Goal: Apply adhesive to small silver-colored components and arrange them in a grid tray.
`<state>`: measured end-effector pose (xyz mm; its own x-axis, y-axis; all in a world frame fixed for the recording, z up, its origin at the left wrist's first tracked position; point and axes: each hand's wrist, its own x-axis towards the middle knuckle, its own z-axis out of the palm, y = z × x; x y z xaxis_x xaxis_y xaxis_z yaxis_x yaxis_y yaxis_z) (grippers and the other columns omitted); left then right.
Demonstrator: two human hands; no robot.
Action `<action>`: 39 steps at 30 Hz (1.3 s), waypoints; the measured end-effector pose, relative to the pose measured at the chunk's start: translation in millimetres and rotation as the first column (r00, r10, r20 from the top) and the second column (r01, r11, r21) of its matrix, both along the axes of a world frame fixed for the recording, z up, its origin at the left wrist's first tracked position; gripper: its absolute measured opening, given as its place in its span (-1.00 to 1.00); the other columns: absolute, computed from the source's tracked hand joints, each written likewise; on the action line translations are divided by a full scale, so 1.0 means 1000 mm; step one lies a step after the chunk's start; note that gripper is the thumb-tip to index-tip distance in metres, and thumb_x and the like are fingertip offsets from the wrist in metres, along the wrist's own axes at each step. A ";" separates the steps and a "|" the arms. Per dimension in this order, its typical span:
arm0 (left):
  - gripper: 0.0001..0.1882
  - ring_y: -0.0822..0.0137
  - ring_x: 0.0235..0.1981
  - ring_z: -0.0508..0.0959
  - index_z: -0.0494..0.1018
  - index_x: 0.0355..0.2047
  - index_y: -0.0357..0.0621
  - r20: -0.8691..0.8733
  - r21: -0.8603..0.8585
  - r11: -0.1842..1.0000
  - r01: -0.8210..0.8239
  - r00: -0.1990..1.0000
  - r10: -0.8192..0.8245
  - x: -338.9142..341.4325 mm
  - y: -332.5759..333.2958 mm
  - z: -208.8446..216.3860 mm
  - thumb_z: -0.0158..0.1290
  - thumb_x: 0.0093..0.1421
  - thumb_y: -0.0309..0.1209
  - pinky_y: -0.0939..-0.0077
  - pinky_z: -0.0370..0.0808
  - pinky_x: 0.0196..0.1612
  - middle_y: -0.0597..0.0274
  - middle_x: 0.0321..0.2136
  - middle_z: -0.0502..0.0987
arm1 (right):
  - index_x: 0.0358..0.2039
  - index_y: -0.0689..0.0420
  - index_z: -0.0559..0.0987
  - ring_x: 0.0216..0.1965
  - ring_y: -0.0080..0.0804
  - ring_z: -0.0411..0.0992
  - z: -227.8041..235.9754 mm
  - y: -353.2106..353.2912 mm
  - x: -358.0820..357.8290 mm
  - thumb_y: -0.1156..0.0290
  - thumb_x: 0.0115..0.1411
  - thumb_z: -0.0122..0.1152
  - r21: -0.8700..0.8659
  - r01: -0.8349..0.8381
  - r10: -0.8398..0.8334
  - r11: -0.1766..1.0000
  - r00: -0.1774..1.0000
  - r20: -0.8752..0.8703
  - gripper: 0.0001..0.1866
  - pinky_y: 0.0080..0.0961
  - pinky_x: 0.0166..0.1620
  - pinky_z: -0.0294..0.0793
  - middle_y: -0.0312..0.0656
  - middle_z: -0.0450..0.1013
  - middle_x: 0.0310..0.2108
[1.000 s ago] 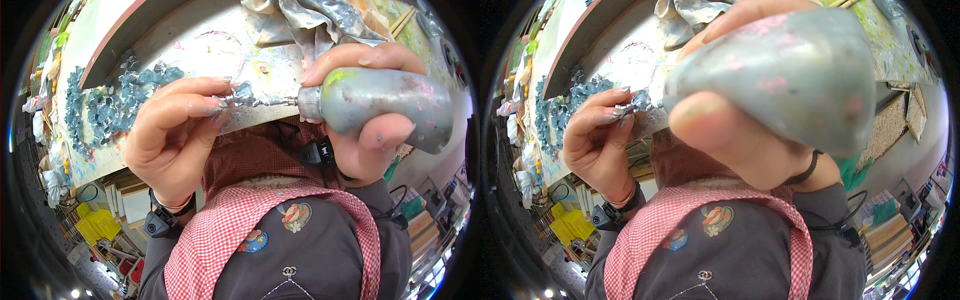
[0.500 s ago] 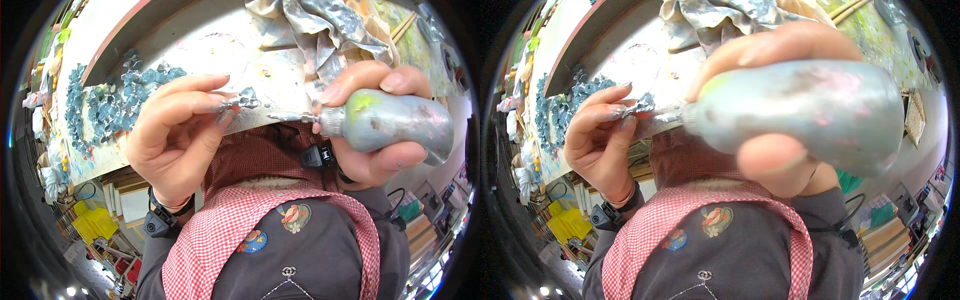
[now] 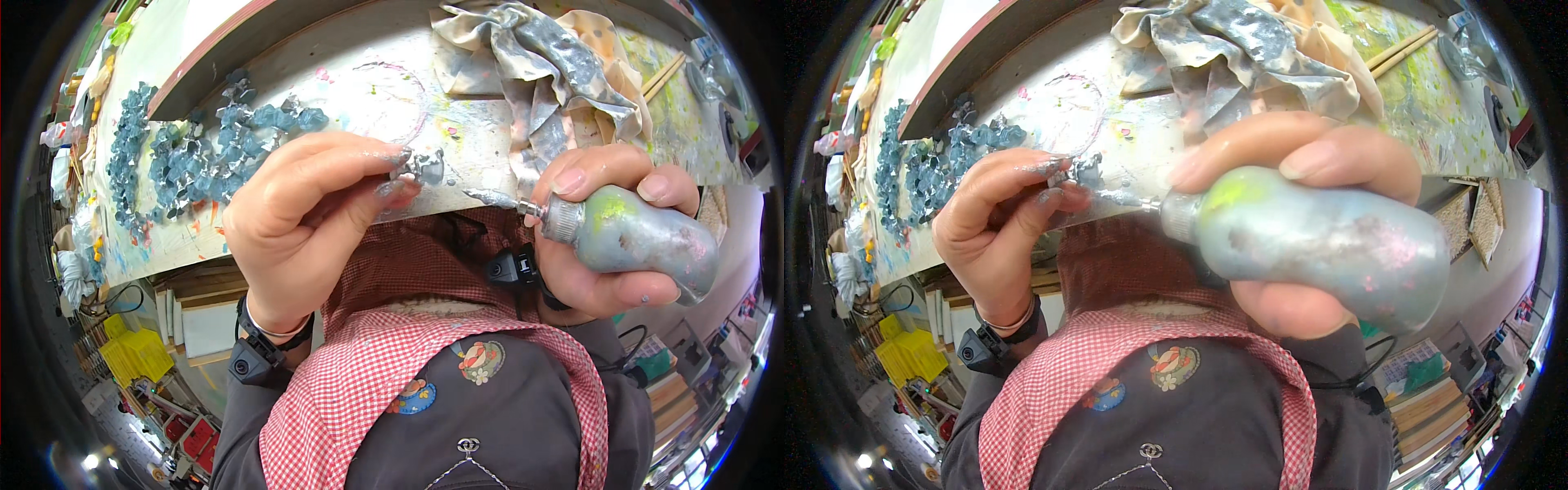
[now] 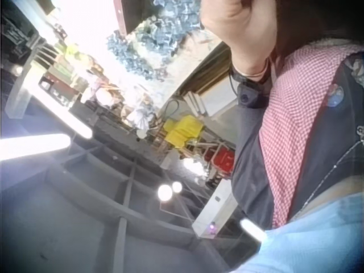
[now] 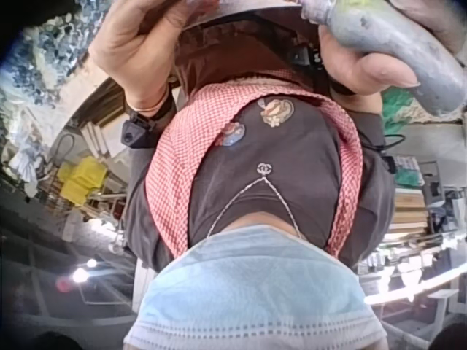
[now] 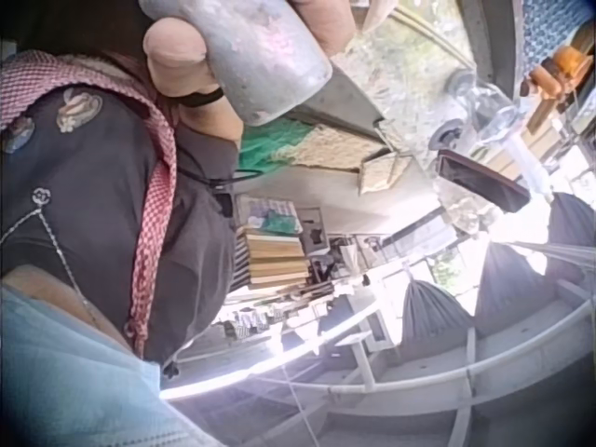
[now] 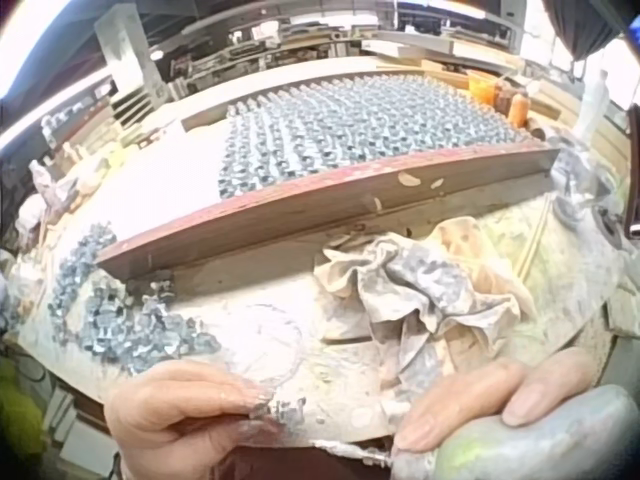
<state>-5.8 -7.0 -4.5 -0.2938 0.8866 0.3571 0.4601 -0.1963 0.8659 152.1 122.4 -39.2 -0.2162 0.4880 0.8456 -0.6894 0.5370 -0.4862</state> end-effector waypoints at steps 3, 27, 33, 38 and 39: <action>-0.83 0.30 -0.51 0.56 0.45 -0.36 -0.40 0.103 -0.023 1.000 -0.015 0.994 0.017 0.003 0.002 0.004 0.02 -0.01 -0.74 0.57 0.55 -0.44 0.01 -0.40 0.49 | -0.13 0.25 0.18 -0.70 -0.37 0.27 0.002 -0.003 0.002 -0.22 0.15 -0.29 -0.022 -0.022 0.022 1.000 1.000 0.017 -0.31 -0.63 -0.65 0.34 0.07 0.35 -0.53; -0.87 0.37 -0.58 0.52 0.45 -0.39 -0.41 0.062 -0.010 0.999 -0.042 0.997 0.042 0.008 0.006 0.002 0.03 -0.01 -0.74 0.67 0.45 -0.53 0.02 -0.48 0.49 | -0.16 0.20 0.20 -0.56 -0.36 0.34 0.027 -0.022 0.005 -0.22 0.10 -0.13 -0.297 0.236 -0.057 0.925 0.860 0.507 -0.34 -0.56 -0.44 0.35 0.06 0.39 -0.51; -0.87 0.37 -0.58 0.51 0.45 -0.39 -0.40 0.063 -0.008 0.998 -0.062 0.996 0.063 0.009 0.004 0.001 0.03 0.00 -0.73 0.68 0.45 -0.53 0.02 -0.48 0.49 | -0.15 0.22 0.19 -0.57 -0.35 0.34 0.027 -0.021 0.011 -0.21 0.11 -0.13 -0.215 0.294 -0.128 0.931 0.817 0.562 -0.33 -0.60 -0.48 0.34 0.08 0.39 -0.51; -0.87 0.38 -0.58 0.51 0.45 -0.39 -0.40 0.055 -0.007 0.999 -0.052 0.997 0.052 0.010 0.005 0.003 0.03 0.00 -0.72 0.68 0.44 -0.52 0.03 -0.48 0.49 | -0.13 0.23 0.18 -0.58 -0.34 0.35 0.015 -0.013 0.016 -0.20 0.12 -0.16 -0.242 0.159 -0.042 0.957 0.903 0.428 -0.33 -0.61 -0.48 0.36 0.10 0.39 -0.50; -0.87 0.38 -0.58 0.51 0.45 -0.39 -0.40 0.044 -0.016 0.999 -0.050 0.998 0.051 0.010 0.005 0.004 0.03 0.00 -0.72 0.69 0.44 -0.52 0.04 -0.48 0.49 | -0.13 0.23 0.18 -0.58 -0.34 0.35 0.013 -0.011 0.017 -0.19 0.13 -0.17 -0.243 0.053 0.036 0.969 0.936 0.350 -0.34 -0.60 -0.48 0.36 0.11 0.39 -0.50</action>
<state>4.3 -1.9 -0.9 -0.3534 0.8755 0.3296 0.4304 -0.1607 0.8882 169.3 111.6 -26.2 -0.4709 0.6727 0.5708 -0.4472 0.3756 -0.8117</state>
